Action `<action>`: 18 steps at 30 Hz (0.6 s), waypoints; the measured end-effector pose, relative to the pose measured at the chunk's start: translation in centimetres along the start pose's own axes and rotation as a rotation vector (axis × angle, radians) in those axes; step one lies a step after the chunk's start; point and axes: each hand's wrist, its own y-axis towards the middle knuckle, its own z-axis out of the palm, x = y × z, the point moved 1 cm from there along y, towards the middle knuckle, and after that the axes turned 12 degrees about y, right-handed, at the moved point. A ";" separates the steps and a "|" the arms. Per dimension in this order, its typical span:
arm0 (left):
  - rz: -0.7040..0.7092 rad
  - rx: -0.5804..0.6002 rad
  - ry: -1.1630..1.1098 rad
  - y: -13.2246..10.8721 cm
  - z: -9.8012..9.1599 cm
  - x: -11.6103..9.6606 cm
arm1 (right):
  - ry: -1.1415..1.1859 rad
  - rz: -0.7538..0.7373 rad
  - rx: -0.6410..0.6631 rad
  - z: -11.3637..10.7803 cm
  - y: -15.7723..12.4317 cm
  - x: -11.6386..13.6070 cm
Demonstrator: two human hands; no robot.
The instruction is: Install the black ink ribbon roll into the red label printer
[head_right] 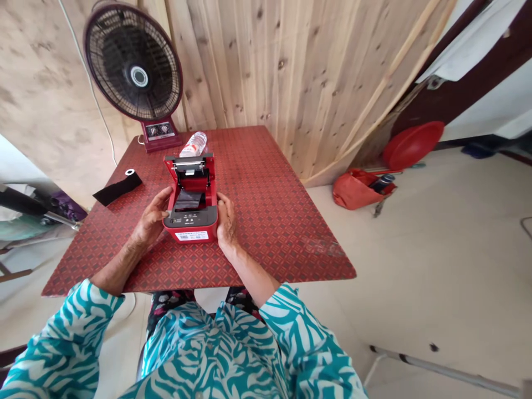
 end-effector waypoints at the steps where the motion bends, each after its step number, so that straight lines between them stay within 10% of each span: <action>1: 0.011 -0.028 0.053 -0.2 -0.2 -0.2 | 0.003 -0.005 0.000 0.0 0.0 0.0; 7: 0.198 -0.138 0.718 -1.5 -1.2 -4.2 | 0.008 -0.008 0.003 0.2 -0.1 0.2; 15: 0.399 0.431 1.240 2.3 0.4 -9.5 | 0.029 0.006 0.009 0.5 0.0 0.4; 18: 0.394 0.468 1.292 3.1 0.7 -10.2 | 0.026 0.024 0.007 0.6 -0.1 0.7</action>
